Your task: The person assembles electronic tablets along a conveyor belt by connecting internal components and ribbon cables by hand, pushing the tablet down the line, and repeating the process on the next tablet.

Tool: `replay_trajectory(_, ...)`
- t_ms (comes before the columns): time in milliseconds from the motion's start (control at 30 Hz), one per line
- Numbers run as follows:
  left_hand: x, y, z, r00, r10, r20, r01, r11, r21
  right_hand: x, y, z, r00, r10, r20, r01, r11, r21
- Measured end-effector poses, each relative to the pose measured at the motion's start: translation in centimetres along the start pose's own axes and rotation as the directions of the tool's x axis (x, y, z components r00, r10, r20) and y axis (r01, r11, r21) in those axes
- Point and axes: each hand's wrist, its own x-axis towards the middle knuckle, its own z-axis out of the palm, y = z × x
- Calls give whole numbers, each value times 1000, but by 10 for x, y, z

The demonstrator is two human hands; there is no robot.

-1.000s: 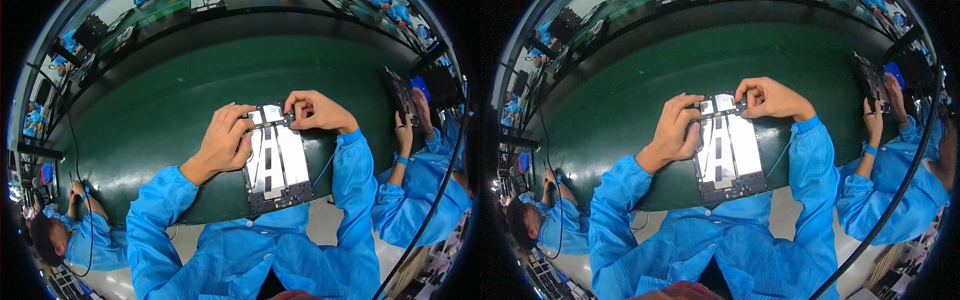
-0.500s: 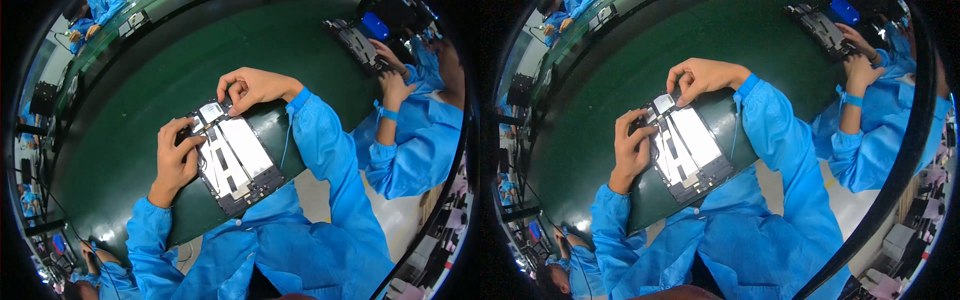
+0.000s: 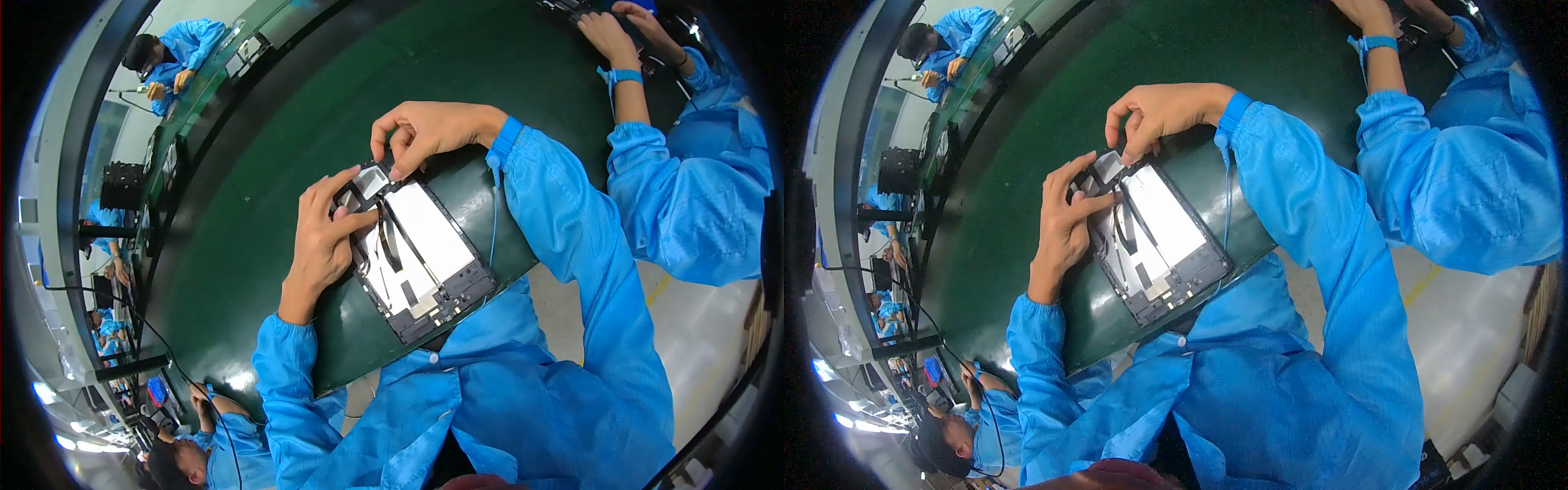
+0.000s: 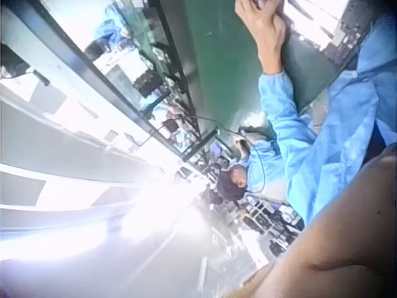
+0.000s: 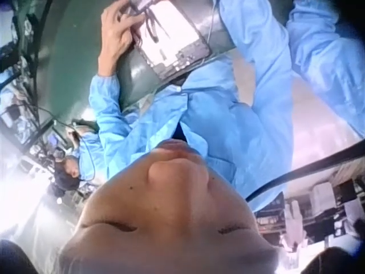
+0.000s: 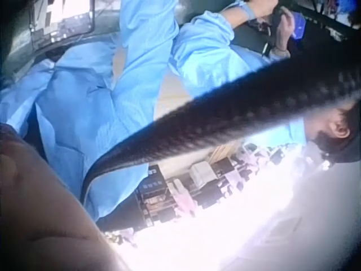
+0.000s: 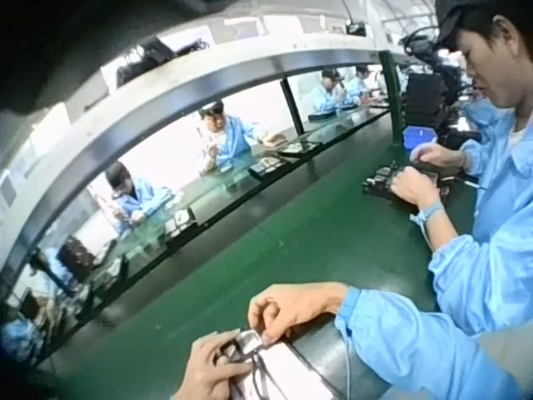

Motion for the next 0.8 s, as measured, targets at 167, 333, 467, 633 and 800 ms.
replay_trajectory(167,9,5,0,996,7,85,-3,999,-44,4,3,2,1000,-9,-9,9,1000,11)
replay_trajectory(333,11,22,3,996,37,77,-24,987,-161,1,6,-3,1000,1,-3,-1,1000,-4)
replay_trajectory(467,0,14,7,999,-21,36,29,974,-227,0,3,0,999,5,-40,-10,991,-136)
replay_trajectory(633,-2,9,11,999,51,-2,-50,980,-195,-5,-4,1,996,70,-56,-78,984,-159)
replay_trajectory(800,-5,7,16,995,101,9,-99,986,-134,-7,-9,2,996,79,-45,-87,973,-214)
